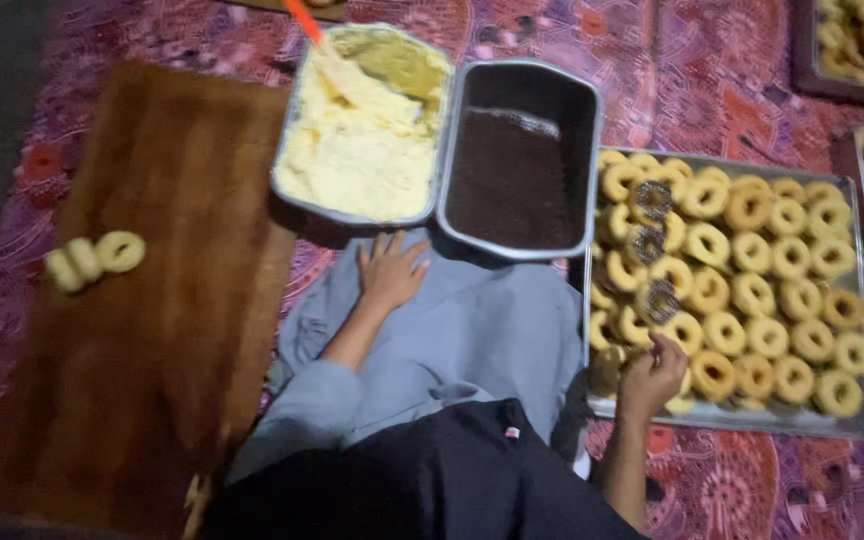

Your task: The person repeatedly picks up ring-shaped donuts, fills their centers with a yellow paste using a small spatula, and places them onto a metal tray. The process is repeated for multiple donuts throughout the clip.

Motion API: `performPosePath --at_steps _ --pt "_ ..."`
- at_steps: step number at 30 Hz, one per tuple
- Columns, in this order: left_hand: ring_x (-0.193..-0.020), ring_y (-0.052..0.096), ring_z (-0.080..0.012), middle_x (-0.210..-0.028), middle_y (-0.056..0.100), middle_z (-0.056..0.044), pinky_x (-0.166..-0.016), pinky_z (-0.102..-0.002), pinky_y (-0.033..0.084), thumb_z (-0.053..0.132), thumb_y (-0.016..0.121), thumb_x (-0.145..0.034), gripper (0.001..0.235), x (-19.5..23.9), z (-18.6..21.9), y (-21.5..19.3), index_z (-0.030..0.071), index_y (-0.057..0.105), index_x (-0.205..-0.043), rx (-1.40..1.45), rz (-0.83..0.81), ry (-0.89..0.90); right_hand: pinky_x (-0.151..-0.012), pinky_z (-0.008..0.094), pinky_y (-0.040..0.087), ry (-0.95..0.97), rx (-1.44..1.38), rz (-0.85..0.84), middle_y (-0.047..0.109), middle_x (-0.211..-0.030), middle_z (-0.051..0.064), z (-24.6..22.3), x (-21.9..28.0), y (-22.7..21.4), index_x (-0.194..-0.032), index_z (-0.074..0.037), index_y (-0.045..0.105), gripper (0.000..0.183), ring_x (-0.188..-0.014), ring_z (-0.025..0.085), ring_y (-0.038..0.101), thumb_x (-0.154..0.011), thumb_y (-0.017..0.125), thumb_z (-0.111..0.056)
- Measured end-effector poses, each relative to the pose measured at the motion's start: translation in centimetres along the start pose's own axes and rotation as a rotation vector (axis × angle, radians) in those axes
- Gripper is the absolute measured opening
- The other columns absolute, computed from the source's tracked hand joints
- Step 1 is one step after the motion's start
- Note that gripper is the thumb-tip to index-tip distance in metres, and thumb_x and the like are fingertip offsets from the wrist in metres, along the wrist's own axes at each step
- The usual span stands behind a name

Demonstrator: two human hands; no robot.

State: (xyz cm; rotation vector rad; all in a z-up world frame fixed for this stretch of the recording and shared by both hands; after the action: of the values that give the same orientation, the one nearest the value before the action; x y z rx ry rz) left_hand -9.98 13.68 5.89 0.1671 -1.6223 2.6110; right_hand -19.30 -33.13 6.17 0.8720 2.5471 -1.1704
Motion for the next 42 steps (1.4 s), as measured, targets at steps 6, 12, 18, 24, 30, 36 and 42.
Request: performPosePath --at_steps 6,12,18,24,30,36,42 --pt "-0.134 0.042 -0.0439 -0.142 0.053 -0.020 -0.109 -0.069 0.028 0.046 0.058 -0.096 0.045 -1.8 -10.4 -0.1 0.012 0.069 -0.123 0.063 0.168 -0.567 -0.094 0.043 0.051 -0.040 0.122 -0.069 0.069 -0.114 0.017 -2.0 -1.7 1.6 -0.117 -0.003 0.076 0.025 -0.105 0.032 0.065 -0.097 0.062 -0.002" --pt "-0.143 0.024 -0.0527 -0.162 0.015 -0.031 -0.114 -0.068 0.022 0.036 0.075 -0.090 0.074 7.4 -30.0 -5.3 0.006 0.046 -0.151 -0.038 0.824 -0.996 -0.094 0.040 0.054 -0.107 0.024 -0.066 0.068 -0.121 0.018 -5.3 -4.2 4.2 -0.117 0.002 0.073 0.024 -0.110 0.031 0.067 -0.099 0.058 0.002" --pt "-0.143 0.019 -0.0542 -0.163 0.000 -0.029 -0.110 -0.065 0.028 0.038 0.081 -0.080 0.092 11.4 -44.6 -15.6 0.034 0.034 -0.160 0.071 0.680 -1.031 -0.081 0.037 0.056 -0.169 0.022 -0.132 0.066 -0.116 0.020 -13.4 -4.8 9.6 -0.115 0.004 0.073 0.016 -0.103 0.028 0.064 -0.104 0.063 0.000" --pt "-0.131 0.042 -0.0476 -0.149 0.035 -0.024 -0.103 -0.060 0.041 0.033 0.085 -0.081 0.069 10.0 -46.4 -14.2 0.020 0.051 -0.139 0.019 0.627 -1.050 -0.078 0.036 0.052 -0.201 -0.004 -0.254 0.071 -0.109 0.016 -21.7 -1.8 16.9 -0.115 -0.002 0.076 0.016 -0.095 0.026 0.066 -0.104 0.065 -0.006" --pt "-0.110 0.051 -0.0315 -0.120 0.049 -0.016 -0.095 -0.048 0.046 0.030 0.086 -0.088 0.057 8.5 -35.4 -7.7 0.007 0.047 -0.124 0.530 1.091 -0.793 -0.092 0.033 0.055 -0.234 -0.362 -0.822 0.073 -0.110 0.011 -34.2 8.3 23.7 -0.117 -0.006 0.071 0.029 -0.103 0.023 0.071 -0.091 0.058 -0.002" --pt "-0.112 0.054 -0.0170 -0.122 0.053 -0.006 -0.096 -0.033 0.048 0.025 0.070 -0.093 0.046 8.0 -18.6 -3.7 0.011 0.044 -0.127 1.756 0.737 -0.434 -0.106 0.044 0.048 -0.892 -0.602 -0.967 0.065 -0.130 0.016 -44.7 13.2 24.5 -0.131 -0.007 0.064 0.054 -0.123 0.039 0.060 -0.078 0.069 0.001" --pt "-0.118 0.054 -0.0213 -0.126 0.052 -0.010 -0.103 -0.042 0.048 0.013 0.071 -0.096 0.045 8.3 -14.8 -7.1 0.011 0.041 -0.130 2.004 0.528 -0.091 -0.091 0.035 0.056 -0.112 -0.721 -1.158 0.069 -0.118 0.008 -39.8 9.4 26.8 -0.125 -0.004 0.067 0.038 -0.108 0.020 0.066 -0.087 0.069 0.000"
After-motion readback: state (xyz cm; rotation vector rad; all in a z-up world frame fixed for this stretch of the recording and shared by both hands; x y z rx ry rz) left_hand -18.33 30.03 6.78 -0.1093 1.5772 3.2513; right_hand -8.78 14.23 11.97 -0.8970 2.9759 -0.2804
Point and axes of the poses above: each hand's wrist, its own x-axis away from the middle knuckle, its own y-axis out of the palm, z = x × y, the point moved 3 cm from there along -x, towards the middle knuckle
